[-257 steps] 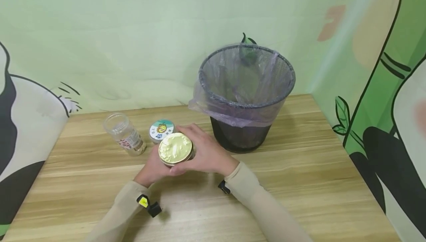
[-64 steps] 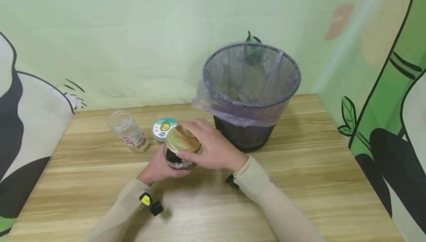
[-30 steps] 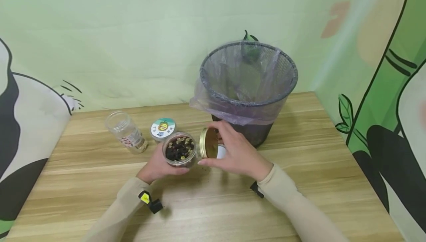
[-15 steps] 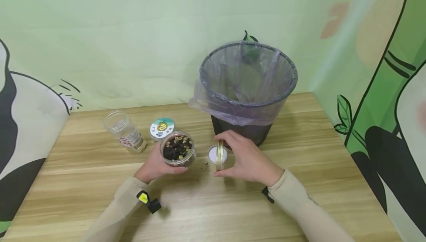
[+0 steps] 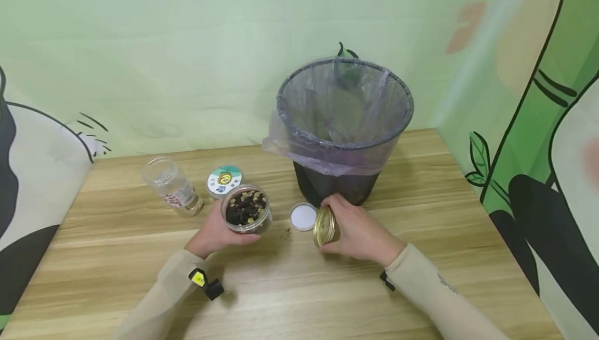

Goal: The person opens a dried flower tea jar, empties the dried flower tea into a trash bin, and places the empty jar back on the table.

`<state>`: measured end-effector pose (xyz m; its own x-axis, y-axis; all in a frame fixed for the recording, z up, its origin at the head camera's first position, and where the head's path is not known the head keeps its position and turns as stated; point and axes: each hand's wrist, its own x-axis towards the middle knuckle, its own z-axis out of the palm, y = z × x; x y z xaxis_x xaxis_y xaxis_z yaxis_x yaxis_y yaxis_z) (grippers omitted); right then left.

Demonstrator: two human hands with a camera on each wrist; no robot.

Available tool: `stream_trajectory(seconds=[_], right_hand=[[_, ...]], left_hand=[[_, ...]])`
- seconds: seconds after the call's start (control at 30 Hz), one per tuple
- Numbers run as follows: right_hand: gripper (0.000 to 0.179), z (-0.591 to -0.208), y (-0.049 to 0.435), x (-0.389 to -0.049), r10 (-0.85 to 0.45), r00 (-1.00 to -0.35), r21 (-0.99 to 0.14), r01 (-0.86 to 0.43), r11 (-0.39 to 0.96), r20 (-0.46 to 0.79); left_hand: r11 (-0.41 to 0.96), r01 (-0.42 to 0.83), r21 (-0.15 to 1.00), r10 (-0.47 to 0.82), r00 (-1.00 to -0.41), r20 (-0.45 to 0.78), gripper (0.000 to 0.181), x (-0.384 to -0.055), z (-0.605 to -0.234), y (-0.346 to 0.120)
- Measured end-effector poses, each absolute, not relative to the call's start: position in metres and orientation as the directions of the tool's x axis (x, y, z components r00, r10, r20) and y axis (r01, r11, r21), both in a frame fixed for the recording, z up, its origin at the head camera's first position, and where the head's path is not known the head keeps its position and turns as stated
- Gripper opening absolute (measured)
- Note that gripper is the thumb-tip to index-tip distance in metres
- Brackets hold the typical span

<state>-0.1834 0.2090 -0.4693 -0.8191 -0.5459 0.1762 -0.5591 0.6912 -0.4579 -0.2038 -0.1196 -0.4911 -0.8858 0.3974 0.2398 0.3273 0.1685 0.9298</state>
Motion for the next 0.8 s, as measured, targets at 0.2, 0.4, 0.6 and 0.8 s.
stream_trajectory(seconds=[0.2,0.4,0.6,0.8], right_hand=[[0.082,-0.480,0.211,-0.185,-0.556,-0.815,-0.446,-0.564,0.695,0.164],[0.081,-0.486,0.214,-0.184,-0.553,-0.820,-0.458,-0.552,0.697,0.147],[0.080,-0.490,0.218,-0.182,-0.541,-0.828,-0.431,-0.545,0.719,0.145],[0.085,-0.493,0.219,-0.181,-0.556,-0.823,-0.366,-0.556,0.746,0.117]], left_hand=[[0.161,0.319,0.934,0.397,-0.887,0.235,0.092,-0.204,-0.492,-0.120],[0.155,0.302,0.941,0.392,-0.893,0.222,0.095,-0.203,-0.490,-0.121],[0.143,0.285,0.948,0.399,-0.893,0.208,0.097,-0.204,-0.489,-0.123],[0.145,0.290,0.946,0.403,-0.891,0.211,0.097,-0.204,-0.489,-0.123]])
